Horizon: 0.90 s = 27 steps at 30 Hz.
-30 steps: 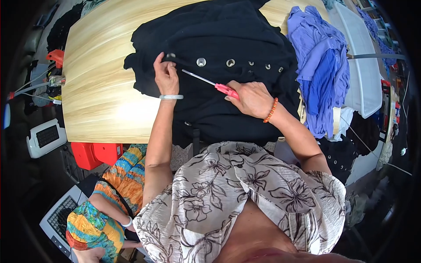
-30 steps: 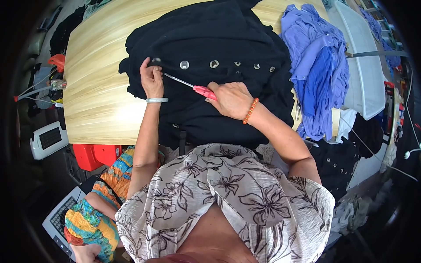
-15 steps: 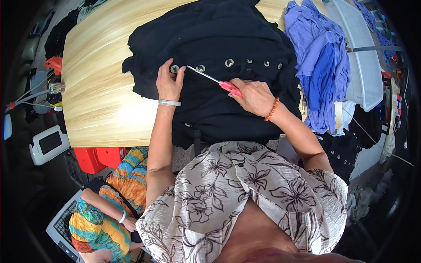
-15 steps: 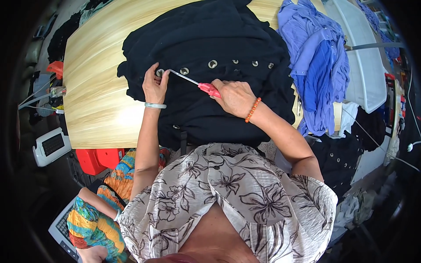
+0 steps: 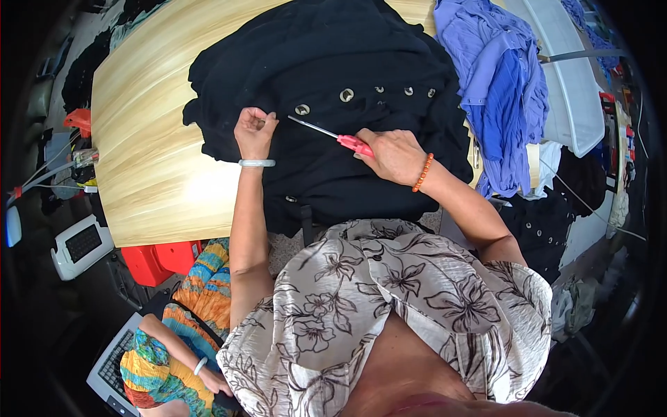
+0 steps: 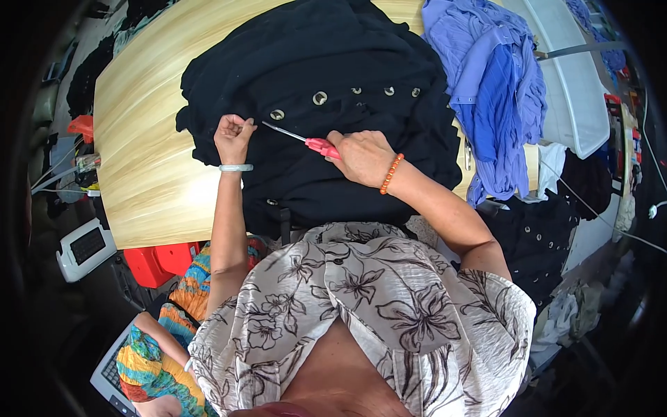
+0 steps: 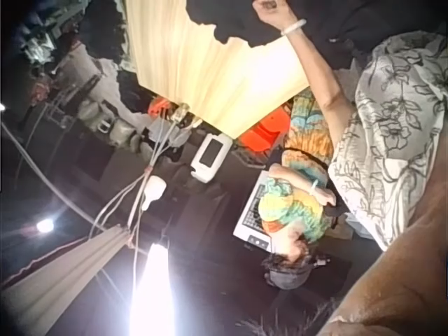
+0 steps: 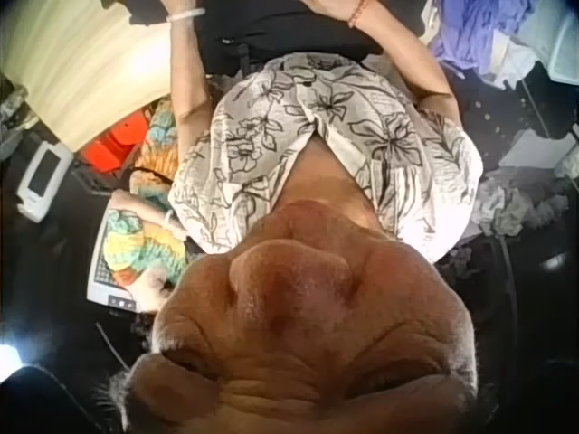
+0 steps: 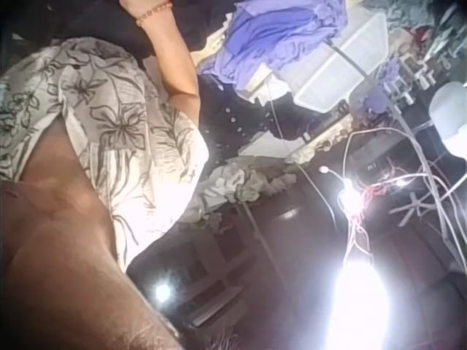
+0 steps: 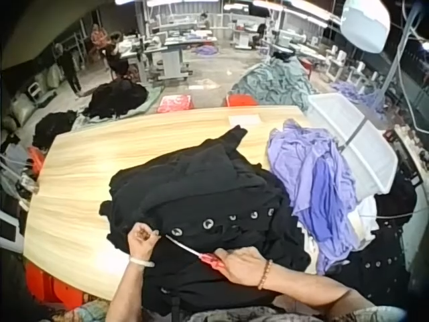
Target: Trimming loose threads from black garments using scissors on a work table.
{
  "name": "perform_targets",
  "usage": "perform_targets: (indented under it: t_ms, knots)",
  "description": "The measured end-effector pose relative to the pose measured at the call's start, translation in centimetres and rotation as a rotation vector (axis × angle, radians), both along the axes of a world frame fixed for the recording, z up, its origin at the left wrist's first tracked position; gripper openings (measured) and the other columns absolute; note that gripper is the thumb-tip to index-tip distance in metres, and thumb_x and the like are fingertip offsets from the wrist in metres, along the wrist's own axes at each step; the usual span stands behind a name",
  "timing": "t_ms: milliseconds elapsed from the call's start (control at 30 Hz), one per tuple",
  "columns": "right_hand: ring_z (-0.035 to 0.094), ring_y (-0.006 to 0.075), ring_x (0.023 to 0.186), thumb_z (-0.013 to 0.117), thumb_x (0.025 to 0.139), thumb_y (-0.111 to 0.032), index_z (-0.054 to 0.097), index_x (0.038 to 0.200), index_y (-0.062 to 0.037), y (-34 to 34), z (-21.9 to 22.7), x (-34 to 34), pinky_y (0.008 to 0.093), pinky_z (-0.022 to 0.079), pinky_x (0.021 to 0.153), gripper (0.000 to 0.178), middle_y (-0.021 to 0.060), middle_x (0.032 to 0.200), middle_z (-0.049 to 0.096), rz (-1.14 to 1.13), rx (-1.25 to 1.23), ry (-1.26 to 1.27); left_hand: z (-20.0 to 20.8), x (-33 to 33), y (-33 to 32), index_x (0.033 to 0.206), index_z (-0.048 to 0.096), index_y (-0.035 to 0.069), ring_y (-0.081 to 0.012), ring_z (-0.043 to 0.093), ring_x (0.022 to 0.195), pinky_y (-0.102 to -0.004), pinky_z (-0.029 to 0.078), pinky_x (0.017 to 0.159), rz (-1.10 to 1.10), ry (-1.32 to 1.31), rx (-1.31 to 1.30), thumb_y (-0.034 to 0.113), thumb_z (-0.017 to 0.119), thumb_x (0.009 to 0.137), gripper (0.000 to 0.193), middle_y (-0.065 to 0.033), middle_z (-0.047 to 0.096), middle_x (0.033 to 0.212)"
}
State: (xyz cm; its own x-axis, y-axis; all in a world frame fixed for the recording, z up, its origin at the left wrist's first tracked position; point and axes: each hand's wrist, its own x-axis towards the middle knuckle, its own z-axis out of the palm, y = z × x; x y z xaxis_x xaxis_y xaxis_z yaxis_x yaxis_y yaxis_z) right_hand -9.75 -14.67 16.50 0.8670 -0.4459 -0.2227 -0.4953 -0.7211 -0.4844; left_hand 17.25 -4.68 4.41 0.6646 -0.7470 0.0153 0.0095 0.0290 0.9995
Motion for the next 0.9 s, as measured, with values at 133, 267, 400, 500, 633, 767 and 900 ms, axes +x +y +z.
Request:
perform_targets:
  t_ms: [133, 267, 400, 500, 633, 767, 900]
  knots:
    - [0.066, 0.0360, 0.071, 0.062, 0.089, -0.032, 0.059, 0.105, -0.0041, 0.2, 0.1, -0.3, 0.0451, 0.050, 0.062, 0.032, 0.0170, 0.071, 0.065, -0.011, 0.000, 0.033, 0.3, -0.5, 0.3, 0.101, 0.059, -0.004, -0.0052, 0.055, 0.070, -0.0309, 0.059, 0.079, -0.036, 0.155, -0.016, -0.014, 0.058, 0.082, 0.022, -0.0022, 0.058, 0.084]
    - [0.065, 0.0371, 0.069, 0.063, 0.088, -0.031, 0.058, 0.105, -0.0032, 0.8, 0.5, 0.6, 0.0458, 0.050, 0.061, 0.032, 0.0178, 0.068, 0.064, 0.023, 0.038, 0.014, -0.1, 0.5, 1.1, 0.123, 0.055, -0.008, -0.0079, 0.057, 0.078, -0.0356, 0.059, 0.083, -0.104, 0.295, -0.119, -0.017, 0.048, 0.082, 0.042, -0.0064, 0.059, 0.104]
    - [0.066, 0.0341, 0.079, 0.062, 0.089, -0.028, 0.057, 0.104, -0.0034, 0.5, -0.5, -0.5, 0.0435, 0.051, 0.065, 0.030, 0.0165, 0.081, 0.067, 0.012, 0.019, -0.049, 2.2, -1.3, 0.9, 0.125, 0.056, 0.003, -0.0272, 0.054, 0.109, -0.0420, 0.049, 0.092, -0.024, -0.446, 0.226, -0.002, 0.061, 0.080, 0.046, -0.0184, 0.053, 0.117]
    - [0.066, 0.0336, 0.082, 0.064, 0.087, -0.024, 0.056, 0.103, -0.0043, -0.4, 0.0, -2.6, 0.0424, 0.051, 0.069, 0.027, 0.0150, 0.086, 0.067, -0.067, -0.010, -0.126, 4.2, -5.4, 0.2, 0.118, 0.060, 0.008, -0.0376, 0.047, 0.105, -0.0438, 0.039, 0.091, 0.175, -1.088, 0.176, 0.018, 0.077, 0.074, 0.048, -0.0202, 0.050, 0.107]
    - [0.066, 0.0352, 0.073, 0.064, 0.087, -0.026, 0.058, 0.103, -0.0054, -1.1, 0.5, -4.6, 0.0441, 0.051, 0.062, 0.027, 0.0165, 0.078, 0.067, -0.079, -0.044, 0.021, 4.0, -8.0, -1.5, 0.112, 0.061, 0.009, -0.0337, 0.051, 0.089, -0.0425, 0.045, 0.077, 0.080, -1.128, 0.177, 0.007, 0.078, 0.070, 0.046, -0.0164, 0.047, 0.097]
    - [0.065, 0.0354, 0.066, 0.065, 0.087, -0.031, 0.059, 0.104, -0.0053, -0.7, 0.2, -5.2, 0.0438, 0.051, 0.060, 0.031, 0.0168, 0.068, 0.064, -0.066, -0.092, 0.042, 1.8, -6.8, -2.3, 0.098, 0.059, 0.007, -0.0352, 0.054, 0.081, -0.0430, 0.048, 0.067, 0.014, -1.025, 0.292, 0.004, 0.073, 0.074, 0.029, -0.0160, 0.046, 0.090]
    - [0.067, 0.0350, 0.069, 0.062, 0.088, -0.029, 0.060, 0.097, -0.0013, 0.4, 0.1, -4.7, 0.0452, 0.052, 0.061, 0.029, 0.0175, 0.069, 0.065, -0.053, -0.077, 0.047, 1.6, -5.9, -2.3, 0.097, 0.060, 0.008, -0.0361, 0.055, 0.081, -0.0441, 0.049, 0.067, -0.047, -1.064, 0.349, 0.012, 0.074, 0.076, 0.026, -0.0162, 0.047, 0.091]
